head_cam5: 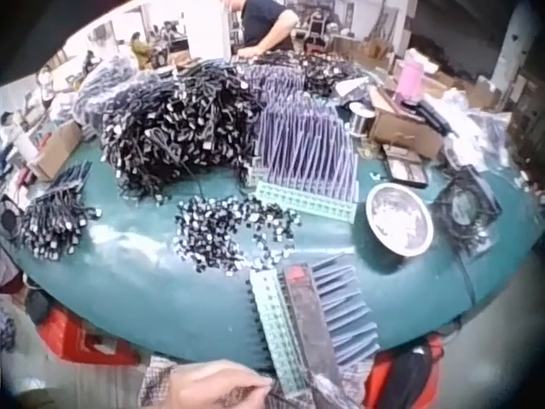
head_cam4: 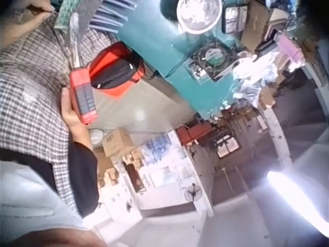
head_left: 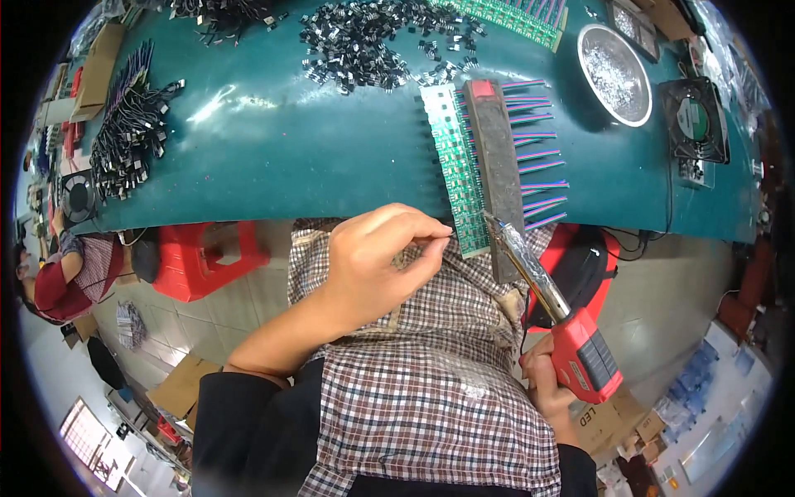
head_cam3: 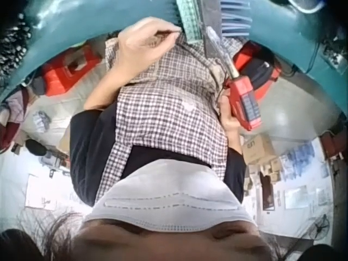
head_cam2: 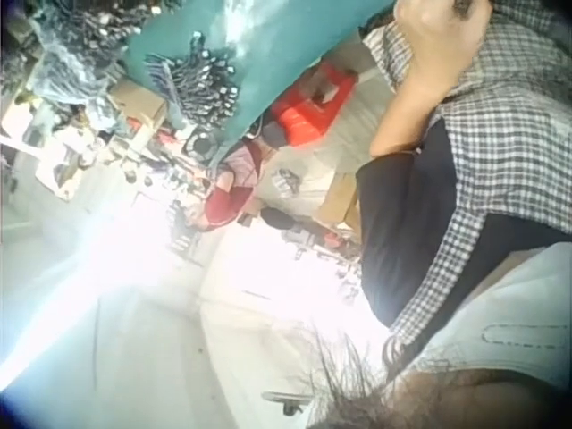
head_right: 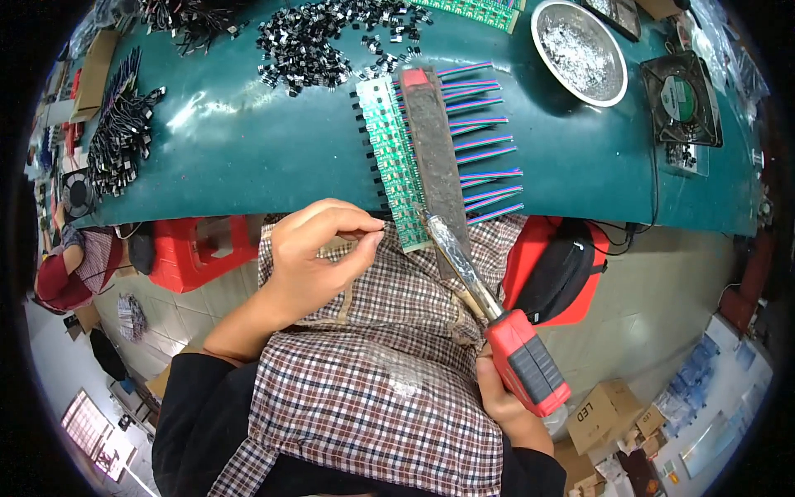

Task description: The person assembles electronic components by soldering wiring harnesses and connector plugs to a circuit board with a soldering iron, using tweezers to manipulate small parts.

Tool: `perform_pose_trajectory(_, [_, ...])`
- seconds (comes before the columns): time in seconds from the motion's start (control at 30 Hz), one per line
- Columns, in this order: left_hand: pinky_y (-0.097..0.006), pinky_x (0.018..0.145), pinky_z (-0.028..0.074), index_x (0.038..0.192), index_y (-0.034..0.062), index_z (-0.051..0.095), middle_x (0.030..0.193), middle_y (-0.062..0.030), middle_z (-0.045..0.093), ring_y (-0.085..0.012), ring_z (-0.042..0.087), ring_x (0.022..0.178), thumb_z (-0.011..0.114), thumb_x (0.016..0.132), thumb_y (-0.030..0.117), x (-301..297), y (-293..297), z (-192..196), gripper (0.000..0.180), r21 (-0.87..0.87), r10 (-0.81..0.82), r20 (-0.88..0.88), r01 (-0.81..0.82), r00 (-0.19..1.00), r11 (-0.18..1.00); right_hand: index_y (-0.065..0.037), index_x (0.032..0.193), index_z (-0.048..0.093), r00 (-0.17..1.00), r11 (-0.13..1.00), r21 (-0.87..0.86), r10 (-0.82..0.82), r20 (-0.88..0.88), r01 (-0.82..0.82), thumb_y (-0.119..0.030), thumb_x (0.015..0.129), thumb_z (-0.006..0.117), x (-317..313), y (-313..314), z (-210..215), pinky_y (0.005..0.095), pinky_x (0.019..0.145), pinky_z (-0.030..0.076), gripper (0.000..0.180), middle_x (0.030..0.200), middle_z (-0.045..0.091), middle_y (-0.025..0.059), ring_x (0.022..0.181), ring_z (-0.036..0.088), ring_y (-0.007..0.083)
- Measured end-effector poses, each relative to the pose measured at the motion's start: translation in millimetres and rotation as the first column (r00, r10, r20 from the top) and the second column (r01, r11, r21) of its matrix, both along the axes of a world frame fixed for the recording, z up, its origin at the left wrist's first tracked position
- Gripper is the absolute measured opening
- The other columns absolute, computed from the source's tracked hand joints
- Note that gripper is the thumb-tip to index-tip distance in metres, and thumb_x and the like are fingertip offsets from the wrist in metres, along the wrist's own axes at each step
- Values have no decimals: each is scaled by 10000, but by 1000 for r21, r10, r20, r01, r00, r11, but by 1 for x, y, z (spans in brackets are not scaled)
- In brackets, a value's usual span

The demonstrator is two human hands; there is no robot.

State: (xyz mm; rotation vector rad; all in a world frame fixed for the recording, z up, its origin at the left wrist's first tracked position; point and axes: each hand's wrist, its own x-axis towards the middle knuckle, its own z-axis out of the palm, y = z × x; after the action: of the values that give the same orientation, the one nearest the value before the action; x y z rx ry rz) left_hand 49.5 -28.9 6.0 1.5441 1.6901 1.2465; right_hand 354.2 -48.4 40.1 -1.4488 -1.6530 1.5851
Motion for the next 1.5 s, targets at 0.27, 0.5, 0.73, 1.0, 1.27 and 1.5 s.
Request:
perform_pose_trajectory(0.27, [-297, 592, 550, 859, 50, 691, 819, -56, 704, -185, 702, 683, 772, 748, 7, 10, -3, -7, 143, 1, 3, 6, -3, 1000, 1000, 47, 1145, 533, 993, 993, 64, 97, 61, -101, -38, 956, 563, 15, -15, -2, 294, 563, 409, 209, 696, 530, 50, 571, 466, 122])
perform_pose_trajectory(0.5, [-260, 634, 590, 874, 1, 700, 839, -102, 712, -175, 711, 724, 766, 751, -70, 9, -1, -4, 156, 9, -40, -74, 40, 996, 999, 42, 1171, 534, 985, 984, 52, 171, 27, -172, -53, 951, 594, 23, -10, -3, 295, 577, 421, 248, 706, 534, 48, 583, 473, 121])
perform_pose_trajectory(0.73, [-259, 634, 594, 860, -2, 693, 842, -99, 709, -172, 710, 729, 757, 755, -69, 10, -1, -6, 140, -52, -36, -1, 36, 999, 998, 36, 1062, 571, 989, 989, 60, 136, 49, -139, -79, 933, 630, 15, -6, 1, 285, 574, 424, 183, 725, 555, 57, 600, 505, 134])
perform_pose_trajectory(1.0, [-256, 630, 595, 865, -6, 694, 842, -99, 707, -166, 711, 730, 758, 754, -66, 11, -2, -8, 142, -53, -30, 2, 30, 1000, 998, 22, 957, 566, 984, 984, 62, 165, 67, -169, -64, 917, 622, 9, -1, 3, 287, 566, 426, 110, 743, 555, 69, 607, 511, 147])
perform_pose_trajectory(1.27, [-250, 632, 591, 868, -7, 691, 843, -96, 705, -159, 709, 723, 752, 761, -60, 11, -2, -8, 134, -68, -31, 8, 31, 999, 997, 26, 994, 550, 991, 996, 15, 88, 103, -90, -20, 917, 585, 4, -4, 5, 286, 566, 430, 96, 742, 546, 74, 616, 513, 142])
perform_pose_trajectory(1.5, [-249, 630, 586, 866, -5, 690, 838, -93, 703, -154, 705, 717, 753, 762, -56, 12, -1, -8, 131, -67, -26, 16, 27, 1000, 997, 20, 961, 564, 994, 997, -4, 73, 82, -73, -44, 919, 600, 18, -11, 1, 294, 563, 430, 86, 733, 551, 77, 600, 515, 153])
